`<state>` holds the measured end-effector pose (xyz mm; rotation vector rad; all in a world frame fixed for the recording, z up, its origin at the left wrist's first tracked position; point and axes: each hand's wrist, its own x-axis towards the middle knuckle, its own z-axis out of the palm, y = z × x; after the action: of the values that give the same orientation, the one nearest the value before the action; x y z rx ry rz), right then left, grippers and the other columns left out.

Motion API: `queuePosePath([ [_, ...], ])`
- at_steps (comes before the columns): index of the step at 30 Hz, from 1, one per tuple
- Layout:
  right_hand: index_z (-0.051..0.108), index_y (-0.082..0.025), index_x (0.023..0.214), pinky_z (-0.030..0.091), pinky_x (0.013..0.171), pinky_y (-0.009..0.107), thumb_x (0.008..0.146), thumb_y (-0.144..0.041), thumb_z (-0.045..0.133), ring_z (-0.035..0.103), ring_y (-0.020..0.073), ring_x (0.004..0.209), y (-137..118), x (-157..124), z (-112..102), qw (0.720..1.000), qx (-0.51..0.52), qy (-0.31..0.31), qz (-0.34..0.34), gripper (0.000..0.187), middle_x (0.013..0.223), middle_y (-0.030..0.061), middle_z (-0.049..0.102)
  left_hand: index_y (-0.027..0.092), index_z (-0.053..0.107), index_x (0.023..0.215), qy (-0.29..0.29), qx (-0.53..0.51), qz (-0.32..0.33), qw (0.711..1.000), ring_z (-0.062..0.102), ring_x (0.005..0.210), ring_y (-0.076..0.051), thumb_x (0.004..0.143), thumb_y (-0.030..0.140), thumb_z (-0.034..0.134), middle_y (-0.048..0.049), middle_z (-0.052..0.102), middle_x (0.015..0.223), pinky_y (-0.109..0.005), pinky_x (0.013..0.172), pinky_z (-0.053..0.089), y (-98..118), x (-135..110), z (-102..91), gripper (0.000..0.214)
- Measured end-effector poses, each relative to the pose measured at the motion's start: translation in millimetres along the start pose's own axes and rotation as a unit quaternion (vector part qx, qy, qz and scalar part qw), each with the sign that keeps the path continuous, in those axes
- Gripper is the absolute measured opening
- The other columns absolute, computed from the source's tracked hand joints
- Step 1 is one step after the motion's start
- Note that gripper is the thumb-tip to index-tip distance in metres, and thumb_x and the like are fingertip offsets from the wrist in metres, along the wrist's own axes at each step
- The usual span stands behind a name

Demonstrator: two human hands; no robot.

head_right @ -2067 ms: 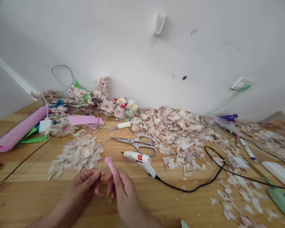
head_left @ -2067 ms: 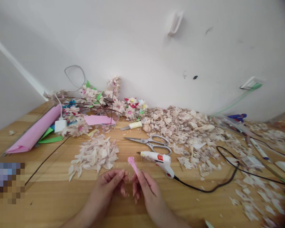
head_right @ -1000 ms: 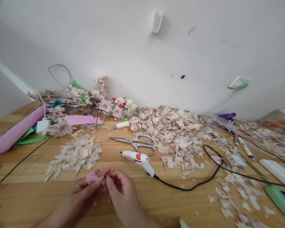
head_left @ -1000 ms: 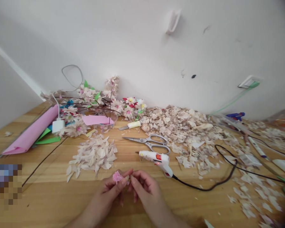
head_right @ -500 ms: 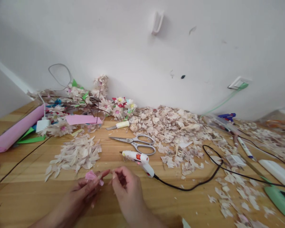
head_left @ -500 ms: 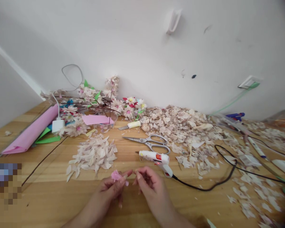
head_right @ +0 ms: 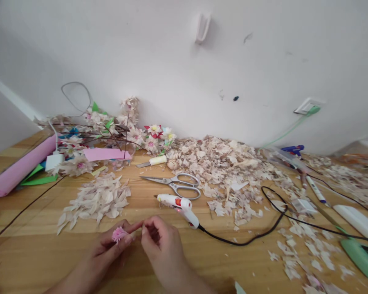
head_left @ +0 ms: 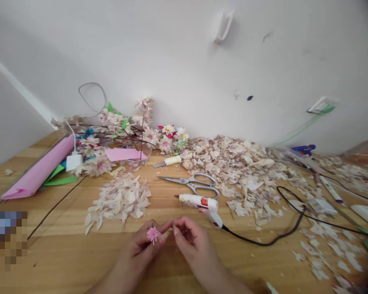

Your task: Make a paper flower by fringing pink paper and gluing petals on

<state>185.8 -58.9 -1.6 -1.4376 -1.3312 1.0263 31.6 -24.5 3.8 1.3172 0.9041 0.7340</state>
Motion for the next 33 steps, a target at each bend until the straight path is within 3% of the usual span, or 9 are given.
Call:
queuePosePath([
  [8,0.054,-0.018,0.071,0.044,0.046,0.022,0.070,-0.054,0.060,0.049,0.0093,0.046,-2,6,3,0.980,0.186,-0.005,0.070,0.037,0.061,-0.0017,0.056,0.016,0.068,0.058,0.046,-0.174,-0.106,0.978,0.037,0.050,-0.009,0.062,0.049,0.069,-0.0045,0.064,0.076,-0.022,0.048,0.038,-5,1,-0.5,0.033],
  [12,0.059,-0.017,0.076,0.046,0.050,0.024,0.070,-0.053,0.062,0.053,0.0102,0.049,-4,6,5,0.974,0.213,-0.011,0.081,0.037,0.070,0.0023,0.063,0.016,0.070,0.060,0.077,-0.244,-0.115,0.960,0.035,0.046,-0.009,0.058,0.047,0.073,0.0032,0.046,0.048,-0.021,0.044,0.034,-1,2,0.3,0.031],
  [16,0.060,-0.016,0.082,0.048,0.053,0.025,0.074,-0.050,0.059,0.055,0.0111,0.053,-3,4,6,0.970,0.232,-0.024,0.066,0.035,0.072,0.0036,0.064,0.017,0.070,0.060,0.078,-0.258,-0.115,0.956,0.035,0.045,-0.008,0.057,0.045,0.074,0.0055,0.039,0.044,-0.020,0.044,0.033,1,2,0.5,0.029],
  [19,0.055,-0.018,0.071,0.045,0.047,0.022,0.071,-0.053,0.061,0.050,0.0095,0.049,-3,5,5,0.972,0.226,-0.009,0.069,0.036,0.060,-0.0022,0.055,0.016,0.070,0.059,0.083,-0.248,-0.114,0.958,0.036,0.046,-0.009,0.058,0.045,0.074,0.0047,0.040,0.045,-0.021,0.044,0.033,0,1,0.6,0.029],
  [22,0.045,-0.019,0.058,0.035,0.036,0.016,0.068,-0.057,0.062,0.038,0.0054,0.039,-3,5,4,0.979,0.191,0.002,0.077,0.042,0.048,-0.0083,0.040,0.016,0.071,0.060,0.087,-0.241,-0.115,0.960,0.034,0.046,-0.009,0.058,0.046,0.073,0.0051,0.039,0.043,-0.020,0.043,0.033,1,1,1.3,0.030],
  [26,0.041,-0.020,0.053,0.027,0.028,0.015,0.072,-0.063,0.052,0.028,0.0037,0.028,-2,5,4,0.975,0.188,-0.028,0.119,0.048,0.037,-0.0107,0.032,0.015,0.073,0.069,0.091,-0.247,-0.125,0.957,0.033,0.045,-0.008,0.057,0.046,0.074,0.0055,0.039,0.044,-0.020,0.043,0.033,3,1,2.1,0.033],
  [29,0.044,-0.020,0.056,0.036,0.033,0.017,0.071,-0.060,0.057,0.035,0.0054,0.033,0,5,4,0.960,0.253,-0.035,0.115,0.044,0.042,-0.0091,0.039,0.016,0.074,0.079,0.099,-0.248,-0.126,0.956,0.034,0.044,-0.008,0.056,0.045,0.074,0.0065,0.036,0.043,-0.021,0.043,0.033,4,1,1.7,0.037],
  [33,0.048,-0.019,0.068,0.045,0.051,0.021,0.076,-0.046,0.061,0.050,0.0080,0.049,1,5,3,0.942,0.320,-0.065,0.071,0.031,0.055,-0.0066,0.049,0.017,0.073,0.086,0.104,-0.251,-0.127,0.954,0.033,0.044,-0.008,0.057,0.045,0.074,0.0075,0.034,0.043,-0.021,0.043,0.032,3,1,0.6,0.041],
])
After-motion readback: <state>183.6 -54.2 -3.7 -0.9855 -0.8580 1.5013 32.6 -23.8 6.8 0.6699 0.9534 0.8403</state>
